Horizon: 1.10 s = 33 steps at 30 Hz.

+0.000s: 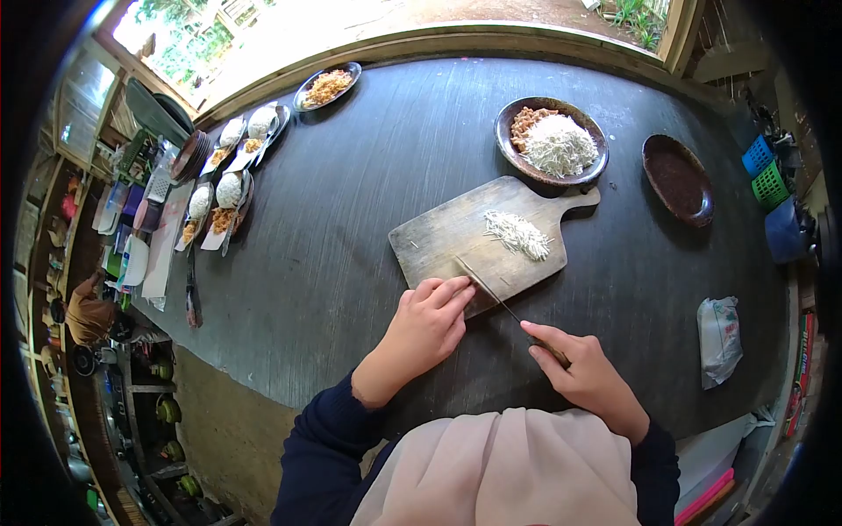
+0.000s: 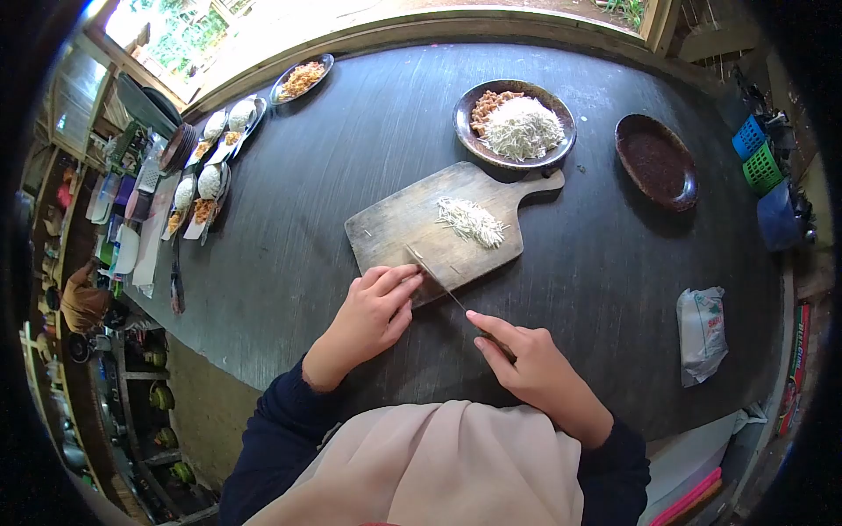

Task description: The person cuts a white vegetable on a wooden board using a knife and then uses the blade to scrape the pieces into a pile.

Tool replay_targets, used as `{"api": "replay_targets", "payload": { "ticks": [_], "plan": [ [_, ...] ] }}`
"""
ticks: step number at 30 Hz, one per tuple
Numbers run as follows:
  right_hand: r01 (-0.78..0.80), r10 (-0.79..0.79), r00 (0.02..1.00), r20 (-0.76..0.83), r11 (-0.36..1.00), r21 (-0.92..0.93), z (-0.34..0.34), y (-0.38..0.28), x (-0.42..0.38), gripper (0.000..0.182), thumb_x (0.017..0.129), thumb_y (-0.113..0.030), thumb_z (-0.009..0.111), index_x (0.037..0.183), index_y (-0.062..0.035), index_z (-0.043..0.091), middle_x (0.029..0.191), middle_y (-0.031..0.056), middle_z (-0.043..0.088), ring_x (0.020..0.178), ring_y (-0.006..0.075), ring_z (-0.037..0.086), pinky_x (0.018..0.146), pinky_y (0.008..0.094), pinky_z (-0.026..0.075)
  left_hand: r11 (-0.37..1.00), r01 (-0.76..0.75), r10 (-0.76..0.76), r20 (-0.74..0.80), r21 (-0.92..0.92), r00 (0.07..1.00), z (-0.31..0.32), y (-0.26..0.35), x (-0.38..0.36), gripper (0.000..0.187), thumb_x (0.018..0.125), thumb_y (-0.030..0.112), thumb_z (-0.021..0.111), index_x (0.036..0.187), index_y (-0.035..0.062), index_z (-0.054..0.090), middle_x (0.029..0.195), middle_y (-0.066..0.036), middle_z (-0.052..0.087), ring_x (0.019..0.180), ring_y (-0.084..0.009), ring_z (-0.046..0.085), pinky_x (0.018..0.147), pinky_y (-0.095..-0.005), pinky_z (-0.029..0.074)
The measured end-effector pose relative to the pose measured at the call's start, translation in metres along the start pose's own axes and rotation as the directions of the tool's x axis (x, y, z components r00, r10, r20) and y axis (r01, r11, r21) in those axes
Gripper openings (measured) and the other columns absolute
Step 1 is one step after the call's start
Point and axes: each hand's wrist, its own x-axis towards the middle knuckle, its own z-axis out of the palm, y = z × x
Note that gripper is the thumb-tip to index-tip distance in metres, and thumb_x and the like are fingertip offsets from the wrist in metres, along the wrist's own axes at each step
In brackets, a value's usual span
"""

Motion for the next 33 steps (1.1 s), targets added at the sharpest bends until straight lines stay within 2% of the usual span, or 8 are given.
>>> {"api": "replay_targets", "payload": {
  "ticks": [12,15,20,33],
  "plan": [
    [-0.070,0.071,0.997,0.035,0.997,-0.012,-0.007,-0.005,-0.004,0.032,0.091,-0.006,0.064,0.123,-0.0030,0.065,0.091,0.0216,0.070,0.071,0.0272,0.069,0.065,0.0312,0.051,1.000,-0.007,0.007,-0.011,0.016,1.000,0.002,0.001,-0.001,0.037,0.088,0.018,0.064,0.122,0.0039,0.062,0.130,-0.008,0.058,0.115,-0.0288,0.053,0.094,-0.0407,0.043],
    [-0.034,0.035,0.999,0.011,0.999,-0.014,-0.005,-0.003,-0.007,0.033,0.091,-0.007,0.064,0.124,-0.0031,0.064,0.088,0.0205,0.070,0.069,0.0284,0.068,0.064,0.0323,0.051,1.000,-0.005,0.005,-0.015,0.012,1.000,0.002,0.002,-0.001,0.037,0.088,0.018,0.065,0.121,0.0039,0.063,0.130,-0.009,0.058,0.115,-0.0291,0.053,0.094,-0.0409,0.043],
    [0.103,-0.104,0.995,-0.004,0.985,-0.138,0.001,0.008,-0.014,0.035,0.091,-0.009,0.066,0.125,-0.0045,0.063,0.077,0.0190,0.066,0.064,0.0323,0.064,0.062,0.0376,0.051,1.000,-0.004,0.004,-0.010,0.015,1.000,0.002,0.001,-0.001,0.037,0.088,0.018,0.065,0.121,0.0038,0.063,0.130,-0.009,0.058,0.116,-0.0293,0.053,0.094,-0.0409,0.043],
    [0.097,-0.096,0.995,0.016,0.968,-0.231,0.002,0.006,-0.017,0.033,0.090,-0.011,0.067,0.123,-0.0069,0.065,0.074,0.0172,0.064,0.062,0.0315,0.063,0.060,0.0396,0.051,1.000,0.003,-0.003,0.009,-0.005,1.000,-0.001,0.003,0.000,0.035,0.088,0.017,0.065,0.120,0.0031,0.064,0.129,-0.009,0.059,0.115,-0.0304,0.054,0.096,-0.0413,0.043]
  ]
}}
